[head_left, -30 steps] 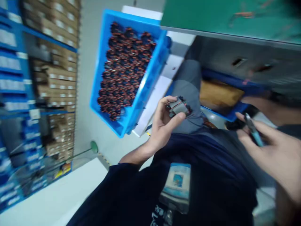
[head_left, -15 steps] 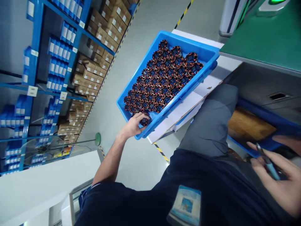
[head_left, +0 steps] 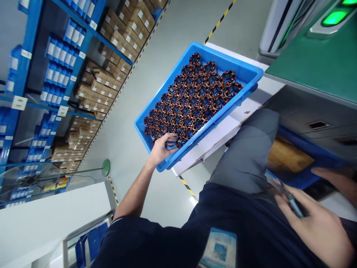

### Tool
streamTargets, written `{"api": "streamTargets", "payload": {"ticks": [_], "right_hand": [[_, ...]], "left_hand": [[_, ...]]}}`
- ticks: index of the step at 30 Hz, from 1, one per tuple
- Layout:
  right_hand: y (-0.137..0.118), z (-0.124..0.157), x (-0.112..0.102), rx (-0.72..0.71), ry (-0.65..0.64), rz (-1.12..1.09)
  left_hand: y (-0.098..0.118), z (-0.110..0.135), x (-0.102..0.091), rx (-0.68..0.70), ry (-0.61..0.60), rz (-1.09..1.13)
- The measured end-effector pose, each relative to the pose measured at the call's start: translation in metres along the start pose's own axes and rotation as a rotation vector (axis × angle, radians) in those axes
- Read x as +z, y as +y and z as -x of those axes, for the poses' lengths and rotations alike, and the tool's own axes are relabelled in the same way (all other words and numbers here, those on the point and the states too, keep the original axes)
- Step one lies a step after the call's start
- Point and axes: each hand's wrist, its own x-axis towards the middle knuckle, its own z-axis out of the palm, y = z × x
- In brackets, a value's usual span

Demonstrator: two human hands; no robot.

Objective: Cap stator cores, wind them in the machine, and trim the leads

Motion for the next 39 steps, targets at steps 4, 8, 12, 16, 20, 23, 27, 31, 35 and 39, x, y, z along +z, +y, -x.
{"api": "streamTargets", "payload": {"ticks": [4, 8, 12, 16, 20, 23, 27, 31, 35, 39], "right_hand": [[-0.001, -0.006, 0.004, 0.218, -0.180, 0.037], [-0.003, 0.000, 0.004, 0.202, -0.227, 0.051], [0.008, 0.013, 0.002, 0.224, -0.221, 0.065], [0.020, 0.024, 0.003, 0.232, -0.218, 0.050], [0.008, 0.022, 0.000, 0.147, -0.166, 0.022], [-0.014, 0.013, -0.005, 0.089, -0.121, -0.067], [-0.033, 0.002, -0.010, 0.053, -0.070, -0.066], [-0.042, 0.009, -0.014, 0.061, -0.028, -0.060], [-0.045, 0.028, -0.019, 0.101, 0.051, -0.057], [-0.045, 0.044, -0.030, 0.153, 0.139, -0.069]], "left_hand": [[-0.001, 0.005, -0.007, -0.005, 0.064, -0.139], [-0.017, 0.008, -0.020, -0.106, 0.235, -0.333], [-0.036, 0.004, -0.021, -0.247, 0.321, -0.455], [-0.038, 0.005, -0.017, -0.328, 0.344, -0.531], [-0.005, 0.002, -0.023, -0.216, 0.328, -0.534], [0.053, -0.014, -0.020, 0.012, 0.432, -0.466], [0.174, -0.054, 0.022, 0.433, 0.547, -0.129], [0.316, -0.105, 0.094, 0.807, 0.320, 0.087], [0.419, -0.159, 0.147, 0.839, 0.100, -0.047], [0.451, -0.183, 0.152, 0.836, 0.033, -0.245]]}}
